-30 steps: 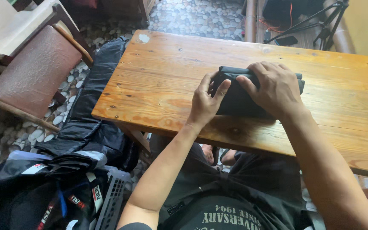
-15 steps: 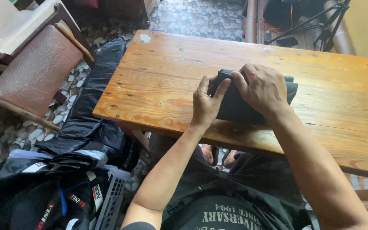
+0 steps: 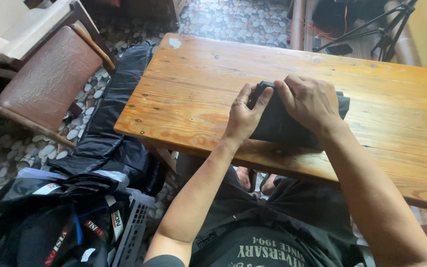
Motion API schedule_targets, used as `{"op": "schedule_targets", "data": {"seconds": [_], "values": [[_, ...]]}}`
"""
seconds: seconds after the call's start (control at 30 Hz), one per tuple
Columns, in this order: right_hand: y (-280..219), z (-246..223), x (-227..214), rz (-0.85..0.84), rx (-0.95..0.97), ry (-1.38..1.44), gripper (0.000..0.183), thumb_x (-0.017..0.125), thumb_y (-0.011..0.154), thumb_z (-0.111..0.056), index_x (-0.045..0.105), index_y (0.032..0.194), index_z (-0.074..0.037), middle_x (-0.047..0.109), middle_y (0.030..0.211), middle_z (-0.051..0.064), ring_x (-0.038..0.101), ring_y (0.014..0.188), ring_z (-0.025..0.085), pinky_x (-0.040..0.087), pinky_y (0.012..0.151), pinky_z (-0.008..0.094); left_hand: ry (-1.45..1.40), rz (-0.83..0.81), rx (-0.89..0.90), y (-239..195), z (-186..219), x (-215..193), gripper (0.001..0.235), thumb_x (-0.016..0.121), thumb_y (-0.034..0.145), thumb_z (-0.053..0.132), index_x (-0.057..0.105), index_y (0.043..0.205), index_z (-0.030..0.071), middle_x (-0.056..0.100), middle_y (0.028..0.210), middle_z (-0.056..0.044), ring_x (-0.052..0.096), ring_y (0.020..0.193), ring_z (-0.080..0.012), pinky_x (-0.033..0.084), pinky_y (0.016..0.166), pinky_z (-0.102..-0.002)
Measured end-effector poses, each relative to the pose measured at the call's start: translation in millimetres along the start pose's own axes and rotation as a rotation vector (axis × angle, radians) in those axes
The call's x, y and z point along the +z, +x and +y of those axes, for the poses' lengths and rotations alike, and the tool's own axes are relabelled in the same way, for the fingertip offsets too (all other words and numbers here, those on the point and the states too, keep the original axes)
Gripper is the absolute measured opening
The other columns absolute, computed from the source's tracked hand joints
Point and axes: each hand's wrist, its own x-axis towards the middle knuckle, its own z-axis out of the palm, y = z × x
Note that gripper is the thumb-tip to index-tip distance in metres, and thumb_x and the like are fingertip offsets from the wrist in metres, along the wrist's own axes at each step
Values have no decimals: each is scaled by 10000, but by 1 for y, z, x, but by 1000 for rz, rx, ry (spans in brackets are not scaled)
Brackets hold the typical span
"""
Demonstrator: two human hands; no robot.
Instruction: The person folds a large black fabric item on a wooden table, smoothing it with a feather duster. They then place the folded item into a black drawstring bag and pull the blue drawstring to close it.
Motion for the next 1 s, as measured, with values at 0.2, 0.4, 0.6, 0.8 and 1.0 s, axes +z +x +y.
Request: {"op": "schedule_targets", "data": {"seconds": [0.2,0.4,0.6,0.8,1.0], "values": [[19,-20,-11,-137,33,54,541,319,1178,-487,651,929,-140,716,837,162,734,915,392,530,851,494,-38,65,29,3,-20,5,366,667,952,584,681,1027,226,656,799,-10,711,820,-152,607,748,-358],[22,-22,8,-325,144,58,619,269,1149,-580,614,957,-103,687,871,247,702,963,472,526,806,575,-5,63,1,0,-7,-5,354,592,996,575,676,1066,239,702,895,-41,721,919,-195,614,808,-402],[29,-35,17,-337,133,53,607,285,1128,-575,631,944,-112,695,865,237,708,974,454,534,822,548,240,-9,-125,-15,5,-19,758,304,983,711,490,1386,96,628,1322,-275,600,1295,-438,537,1046,-577],[38,-30,30,-267,203,63,661,259,1152,-630,604,906,-122,673,841,242,702,973,449,526,789,556,339,157,54,-33,2,-21,708,400,991,600,382,1370,3,567,1241,-266,622,1188,-486,573,902,-600],[48,-31,35,-257,255,77,700,241,1183,-628,619,939,-91,684,879,301,688,1014,493,505,813,608,389,306,205,-34,-20,-24,584,574,961,593,508,1166,50,594,1075,-181,685,1058,-453,617,789,-547]]}}
